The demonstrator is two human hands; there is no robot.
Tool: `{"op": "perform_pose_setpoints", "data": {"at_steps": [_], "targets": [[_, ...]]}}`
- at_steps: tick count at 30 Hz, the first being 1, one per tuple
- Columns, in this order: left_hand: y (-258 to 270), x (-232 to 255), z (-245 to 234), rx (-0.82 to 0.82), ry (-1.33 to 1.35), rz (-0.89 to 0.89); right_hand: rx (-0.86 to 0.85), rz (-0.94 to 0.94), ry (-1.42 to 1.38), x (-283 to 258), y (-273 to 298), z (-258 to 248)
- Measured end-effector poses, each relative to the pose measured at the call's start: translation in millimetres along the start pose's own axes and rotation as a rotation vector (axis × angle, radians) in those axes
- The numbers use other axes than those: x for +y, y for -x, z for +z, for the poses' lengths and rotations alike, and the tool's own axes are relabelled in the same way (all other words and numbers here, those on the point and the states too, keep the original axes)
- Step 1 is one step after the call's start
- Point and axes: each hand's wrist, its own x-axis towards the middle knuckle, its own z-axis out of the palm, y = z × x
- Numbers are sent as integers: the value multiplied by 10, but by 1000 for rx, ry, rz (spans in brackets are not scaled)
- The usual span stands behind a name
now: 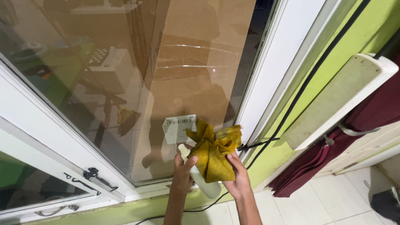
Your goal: The person sprays liquid from a bottle onto the glass panel of a white-framed door and wipes the surface using a yellow cloth.
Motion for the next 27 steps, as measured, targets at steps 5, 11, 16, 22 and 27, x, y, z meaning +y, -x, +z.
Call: {"op": "perform_pose_setpoints", "data": {"at_steps": [5, 11, 16, 22, 27], "targets": [[-13, 67, 70, -77, -56, -7, -261, -130, 56, 99, -96, -226], [15, 235, 296, -96, -222, -8, -57, 24, 39, 121, -45, -127], [26, 263, 462, -14, -639, 191, -40, -47, 163, 197, -26, -104], [108, 274, 695, 221, -1010, 422, -58, -49, 292, 166, 1, -17], [147, 361, 757, 297, -1082, 532, 121, -131, 649, 274, 3, 59]]}}
